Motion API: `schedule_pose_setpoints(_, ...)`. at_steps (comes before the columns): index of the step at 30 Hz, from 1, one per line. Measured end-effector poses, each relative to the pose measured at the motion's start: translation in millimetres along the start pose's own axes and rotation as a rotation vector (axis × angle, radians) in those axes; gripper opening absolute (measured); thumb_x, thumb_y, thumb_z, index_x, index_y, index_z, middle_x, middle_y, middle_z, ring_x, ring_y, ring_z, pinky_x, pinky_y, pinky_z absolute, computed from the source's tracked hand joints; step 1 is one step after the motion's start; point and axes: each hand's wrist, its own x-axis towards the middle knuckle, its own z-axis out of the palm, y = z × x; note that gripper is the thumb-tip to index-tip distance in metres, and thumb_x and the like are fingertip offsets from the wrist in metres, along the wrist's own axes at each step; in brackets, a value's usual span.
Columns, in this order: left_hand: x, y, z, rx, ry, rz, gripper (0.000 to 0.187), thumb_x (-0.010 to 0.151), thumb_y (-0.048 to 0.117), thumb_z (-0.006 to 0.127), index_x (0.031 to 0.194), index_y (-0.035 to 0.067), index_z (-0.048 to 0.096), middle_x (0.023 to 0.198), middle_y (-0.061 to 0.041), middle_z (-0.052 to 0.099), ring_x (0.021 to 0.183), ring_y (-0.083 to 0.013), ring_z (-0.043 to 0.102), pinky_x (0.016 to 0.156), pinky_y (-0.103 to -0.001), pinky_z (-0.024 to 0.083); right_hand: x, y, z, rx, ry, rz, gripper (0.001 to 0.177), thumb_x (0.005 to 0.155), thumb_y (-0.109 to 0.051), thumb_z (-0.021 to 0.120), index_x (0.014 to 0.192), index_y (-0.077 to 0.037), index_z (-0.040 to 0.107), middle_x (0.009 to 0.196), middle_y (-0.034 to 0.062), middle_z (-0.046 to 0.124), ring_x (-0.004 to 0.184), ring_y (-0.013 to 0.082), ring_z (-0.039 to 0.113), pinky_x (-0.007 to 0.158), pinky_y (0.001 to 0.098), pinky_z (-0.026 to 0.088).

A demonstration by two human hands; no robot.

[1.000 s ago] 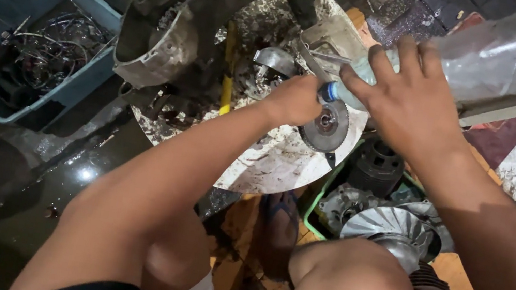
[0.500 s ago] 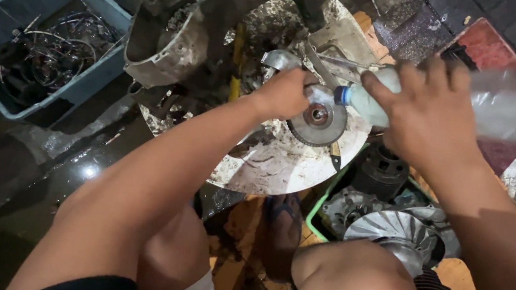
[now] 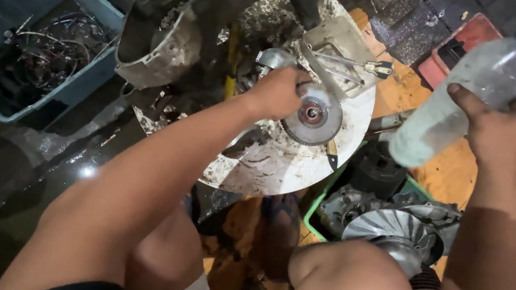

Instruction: The person scrubs a circular metal mechanical part with a brush while holding it under a running tap. The person rotates the part to clean different areas and rinses it with water.

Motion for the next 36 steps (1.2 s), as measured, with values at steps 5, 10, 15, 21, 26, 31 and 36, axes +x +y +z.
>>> schedule_pose_setpoints(5, -4.3, 3.8, -1.7, -0.014, -0.014, -0.018, 0.064, 0.088, -0.001, 0.047, 0.150, 0.014, 0.055, 0.141, -0.016, 0.065, 0.114, -0.0339, 0.069, 0.084, -0.042, 0.058, -23.0, 11.7, 27.5, -0.106, 0.058, 0.381, 0.094, 0.089, -0.007, 0.098, 0.150, -0.010, 0.027, 0.153, 0.0266, 0.046, 0.136, 0.0501, 0.049, 0.112, 0.0621, 0.039)
schedule_pose_setpoints(10, 2.5, -1.8, -1.8, 0.009, -0.009, -0.025, 0.063, 0.089, 0.002, 0.050, 0.151, 0.015, 0.054, 0.147, -0.014, 0.061, 0.125, -0.0351, 0.064, 0.096, -0.042, 0.054, -44.9, 73.9, 69.0, 0.052, 0.233, 0.294, 0.089, 0.084, -0.002, 0.094, 0.142, -0.017, 0.028, 0.151, 0.0238, 0.042, 0.138, 0.0440, 0.049, 0.116, 0.0594, 0.038)
schedule_pose_setpoints(15, -4.5, 5.0, -6.3, -0.036, -0.026, -0.077, 0.061, 0.092, 0.004, 0.050, 0.152, 0.013, 0.052, 0.145, -0.015, 0.062, 0.115, -0.0348, 0.068, 0.081, -0.044, 0.057, -47.9, 87.7, 87.9, 0.048, 0.419, 0.290, 0.100, 0.079, 0.013, 0.095, 0.148, -0.020, 0.031, 0.156, 0.0165, 0.040, 0.145, 0.0394, 0.049, 0.126, 0.0580, 0.033)
schedule_pose_setpoints(21, 18.0, -23.2, 2.4, -0.025, 0.015, -0.003, 0.057, 0.088, 0.006, 0.050, 0.144, 0.010, 0.060, 0.139, -0.020, 0.065, 0.124, -0.0407, 0.063, 0.093, -0.045, 0.053, -57.4, 72.6, 108.4, 0.019, 0.138, 0.579, 0.088, 0.084, -0.003, 0.092, 0.144, -0.014, 0.028, 0.134, 0.0143, 0.061, 0.120, 0.0318, 0.067, 0.102, 0.0441, 0.058)
schedule_pose_setpoints(26, 36.1, -48.3, 15.0, 0.007, 0.112, 0.081, 0.045, 0.095, 0.024, 0.059, 0.138, 0.015, 0.067, 0.118, -0.022, 0.075, 0.112, -0.0415, 0.071, 0.103, -0.055, 0.055, -110.0, 152.3, 138.7, -0.079, -0.154, 0.789, 0.100, 0.076, -0.010, 0.094, 0.154, -0.008, 0.031, 0.153, 0.0257, 0.048, 0.146, 0.0427, 0.040, 0.123, 0.0560, 0.029)
schedule_pose_setpoints(31, 29.6, -44.9, 14.2, 0.005, 0.097, 0.101, 0.046, 0.091, 0.021, 0.064, 0.137, 0.014, 0.067, 0.120, -0.024, 0.074, 0.119, -0.0452, 0.068, 0.102, -0.056, 0.055, -96.2, 118.7, 120.4, -0.134, -0.412, 0.830, 0.087, 0.076, -0.016, 0.091, 0.147, -0.011, 0.041, 0.147, 0.0232, 0.054, 0.140, 0.0446, 0.045, 0.118, 0.0596, 0.035)
schedule_pose_setpoints(36, 16.6, -35.5, 10.5, -0.009, 0.115, 0.092, 0.044, 0.094, 0.027, 0.059, 0.135, 0.013, 0.068, 0.119, -0.024, 0.074, 0.119, -0.0455, 0.068, 0.103, -0.058, 0.055, -93.5, 90.2, 75.7, -0.594, -0.592, 0.736, 0.044, 0.091, -0.052, 0.073, 0.122, -0.021, 0.072, 0.102, 0.0111, 0.076, 0.110, 0.0391, 0.069, 0.088, 0.0584, 0.054)
